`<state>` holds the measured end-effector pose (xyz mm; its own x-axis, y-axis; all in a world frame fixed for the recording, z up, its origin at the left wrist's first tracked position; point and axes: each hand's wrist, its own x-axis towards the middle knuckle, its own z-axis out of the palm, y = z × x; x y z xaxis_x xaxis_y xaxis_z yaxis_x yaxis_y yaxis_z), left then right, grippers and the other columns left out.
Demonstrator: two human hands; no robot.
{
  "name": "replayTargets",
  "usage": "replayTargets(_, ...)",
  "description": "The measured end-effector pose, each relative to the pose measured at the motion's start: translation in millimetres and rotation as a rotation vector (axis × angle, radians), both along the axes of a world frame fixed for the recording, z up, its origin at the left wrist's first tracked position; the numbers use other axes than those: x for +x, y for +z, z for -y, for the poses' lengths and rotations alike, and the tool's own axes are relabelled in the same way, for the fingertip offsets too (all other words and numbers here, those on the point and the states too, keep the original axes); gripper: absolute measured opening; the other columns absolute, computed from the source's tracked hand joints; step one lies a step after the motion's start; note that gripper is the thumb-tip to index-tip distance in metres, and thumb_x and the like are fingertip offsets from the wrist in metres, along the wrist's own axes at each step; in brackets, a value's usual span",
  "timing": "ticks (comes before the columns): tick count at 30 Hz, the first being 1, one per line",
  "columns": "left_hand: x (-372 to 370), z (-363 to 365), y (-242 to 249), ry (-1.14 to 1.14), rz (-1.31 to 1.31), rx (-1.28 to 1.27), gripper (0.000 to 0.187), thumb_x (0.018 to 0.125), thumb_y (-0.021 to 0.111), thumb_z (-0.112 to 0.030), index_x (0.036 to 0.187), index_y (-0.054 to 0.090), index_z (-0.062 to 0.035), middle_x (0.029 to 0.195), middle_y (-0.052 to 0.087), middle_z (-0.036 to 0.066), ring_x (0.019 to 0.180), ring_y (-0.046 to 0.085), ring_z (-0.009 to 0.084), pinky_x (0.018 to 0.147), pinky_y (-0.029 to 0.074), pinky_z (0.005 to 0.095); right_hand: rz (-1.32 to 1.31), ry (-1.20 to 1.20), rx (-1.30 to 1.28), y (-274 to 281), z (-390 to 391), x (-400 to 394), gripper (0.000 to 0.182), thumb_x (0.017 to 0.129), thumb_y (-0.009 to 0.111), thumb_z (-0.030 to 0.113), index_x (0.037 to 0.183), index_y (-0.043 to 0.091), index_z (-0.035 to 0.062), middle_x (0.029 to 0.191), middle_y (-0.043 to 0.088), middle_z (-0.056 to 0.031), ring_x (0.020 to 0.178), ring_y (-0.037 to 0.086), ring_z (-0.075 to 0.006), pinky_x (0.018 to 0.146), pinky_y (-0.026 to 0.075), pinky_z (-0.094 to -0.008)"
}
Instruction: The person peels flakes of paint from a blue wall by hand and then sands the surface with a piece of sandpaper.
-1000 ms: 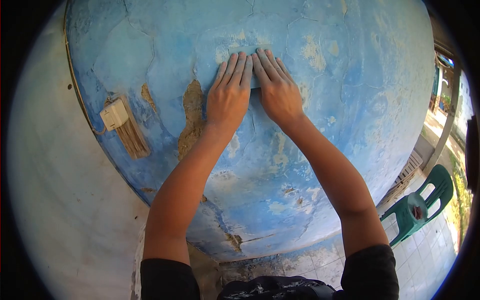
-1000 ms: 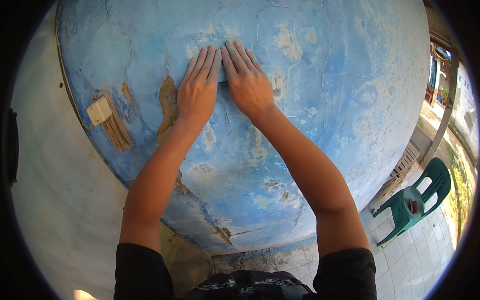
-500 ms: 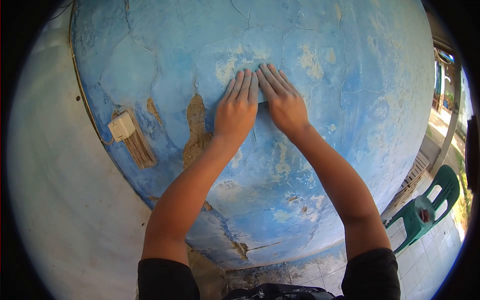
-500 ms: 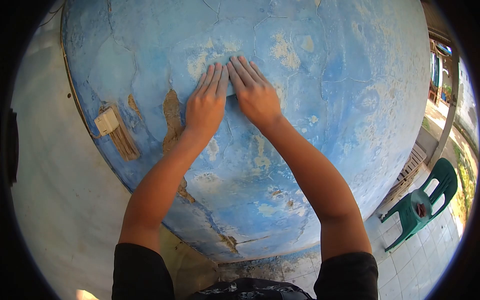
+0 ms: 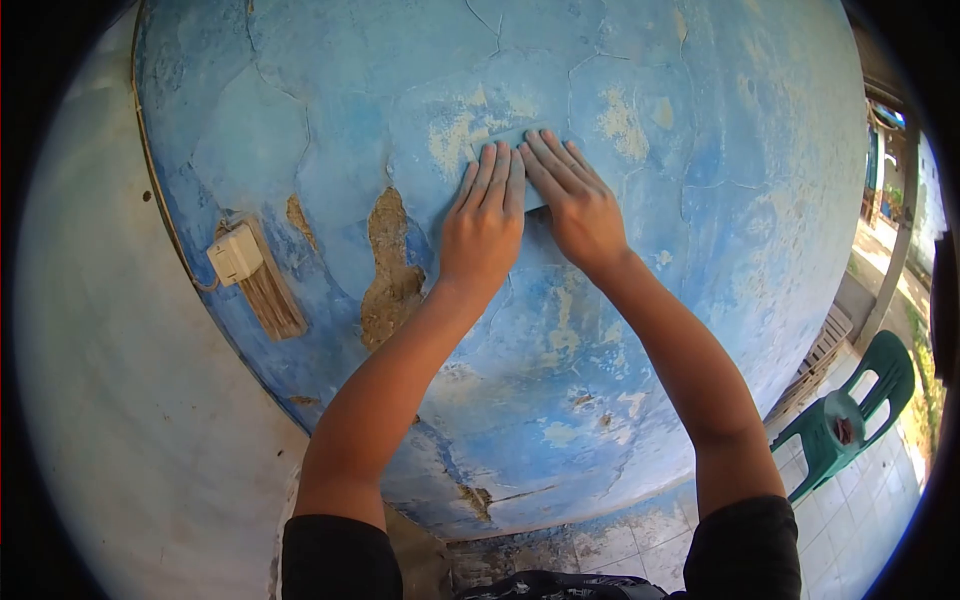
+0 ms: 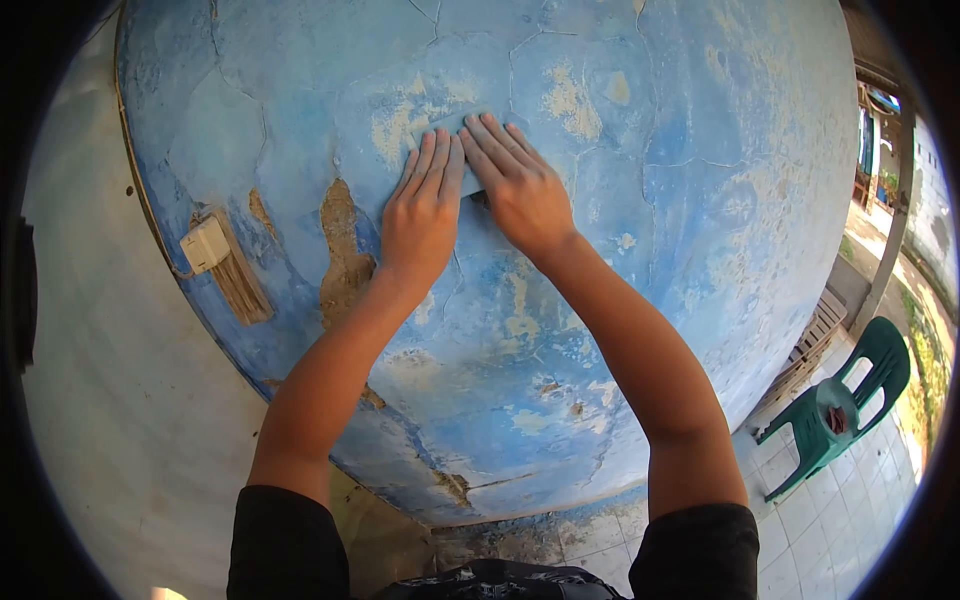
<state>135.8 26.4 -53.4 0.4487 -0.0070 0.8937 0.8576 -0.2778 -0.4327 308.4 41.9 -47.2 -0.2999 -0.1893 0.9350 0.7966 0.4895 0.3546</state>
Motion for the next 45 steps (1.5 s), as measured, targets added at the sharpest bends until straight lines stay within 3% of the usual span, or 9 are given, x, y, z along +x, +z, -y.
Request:
replayTargets(11, 2, -11, 69, 0.051, -0.036, 0.170, 0.044, 0.104, 0.060, -0.011, 0.146, 0.066, -0.0005, 0.154, 0.065, 0.016, 0.147, 0.059, 0.0294, 0.126, 0.045, 0.0440, -0.052, 0.024, 0.004, 42, -4, -3, 0.044, 0.098, 0.061, 0.003, 0.140, 0.070, 0.0005, 0.151, 0.068, -0.0132, 0.143, 0.062, -0.0310, 0.125, 0.047, -0.0453)
replayTargets(17, -51, 5, 40, -0.058, -0.196, -0.017, 0.050, 0.100, 0.058, 0.001, 0.150, 0.064, -0.0021, 0.156, 0.064, 0.014, 0.150, 0.056, 0.0326, 0.127, 0.043, 0.0473, -0.148, 0.005, -0.078, -11, 6, -35, 0.049, 0.098, 0.059, 0.002, 0.147, 0.063, -0.0053, 0.153, 0.064, -0.0241, 0.147, 0.059, -0.0370, 0.126, 0.044, -0.0474)
replayTargets(24, -81, 32, 119, -0.021, -0.445, -0.024, 0.062, 0.098, 0.067, -0.006, 0.159, 0.055, -0.0062, 0.164, 0.057, 0.009, 0.156, 0.047, 0.0314, 0.129, 0.039, 0.0501, -0.411, -0.095, -0.104, 7, 15, -83, 0.050, 0.099, 0.059, 0.006, 0.147, 0.061, -0.0080, 0.150, 0.063, -0.0309, 0.145, 0.059, -0.0436, 0.124, 0.045, -0.0491)
replayTargets(28, -105, 20, 151, 0.044, -0.380, 0.051, 0.073, 0.101, 0.074, -0.033, 0.166, 0.046, -0.0133, 0.170, 0.050, 0.007, 0.162, 0.038, 0.0282, 0.133, 0.031, 0.0494, -0.527, 0.049, -0.133, -1, 15, -95, 0.053, 0.093, 0.064, 0.002, 0.146, 0.064, -0.0039, 0.153, 0.063, -0.0272, 0.145, 0.059, -0.0419, 0.123, 0.047, -0.0507)
replayTargets(31, -110, 17, 146, 0.009, -0.401, 0.024, 0.076, 0.101, 0.074, -0.041, 0.167, 0.045, -0.0159, 0.170, 0.049, 0.007, 0.161, 0.040, 0.0280, 0.132, 0.031, 0.0495, -0.371, 0.102, -0.109, -25, 13, -96, 0.056, 0.090, 0.070, 0.001, 0.145, 0.065, -0.0025, 0.153, 0.063, -0.0237, 0.146, 0.059, -0.0395, 0.124, 0.046, -0.0516)
replayTargets(33, -112, 19, 148, 0.017, -0.455, 0.023, 0.078, 0.099, 0.075, -0.043, 0.166, 0.046, -0.0173, 0.171, 0.049, 0.005, 0.161, 0.040, 0.0264, 0.132, 0.032, 0.0485, -0.199, 0.097, -0.092, -26, 6, -76, 0.056, 0.090, 0.073, 0.003, 0.145, 0.066, 0.0000, 0.153, 0.065, -0.0198, 0.147, 0.059, -0.0344, 0.124, 0.046, -0.0517)
replayTargets(38, -113, 25, 137, 0.066, -0.649, -0.107, 0.085, 0.091, 0.081, -0.038, 0.166, 0.047, -0.0167, 0.173, 0.047, 0.003, 0.162, 0.039, 0.0254, 0.131, 0.031, 0.0484, -0.320, 0.054, -0.079, 8, 2, -58, 0.056, 0.090, 0.073, 0.003, 0.145, 0.066, 0.0001, 0.154, 0.065, -0.0182, 0.148, 0.058, -0.0330, 0.126, 0.043, -0.0513)
replayTargets(40, -111, 25, 135, 0.061, -0.639, -0.109, 0.086, 0.088, 0.083, -0.038, 0.164, 0.050, -0.0182, 0.173, 0.047, 0.001, 0.162, 0.039, 0.0235, 0.132, 0.032, 0.0480, -0.384, 0.205, -0.097, -8, 8, -83, 0.058, 0.088, 0.074, -0.002, 0.145, 0.069, 0.0076, 0.154, 0.066, -0.0108, 0.148, 0.058, -0.0302, 0.128, 0.042, -0.0529)
replayTargets(45, -113, 23, 133, 0.045, -0.629, -0.126, 0.089, 0.085, 0.086, -0.035, 0.164, 0.049, -0.0191, 0.173, 0.047, 0.000, 0.161, 0.040, 0.0229, 0.131, 0.034, 0.0473, -0.162, 0.010, -0.043, 3, -4, -41, 0.056, 0.091, 0.070, 0.000, 0.146, 0.067, 0.0011, 0.153, 0.065, -0.0184, 0.146, 0.060, -0.0325, 0.129, 0.041, -0.0514)
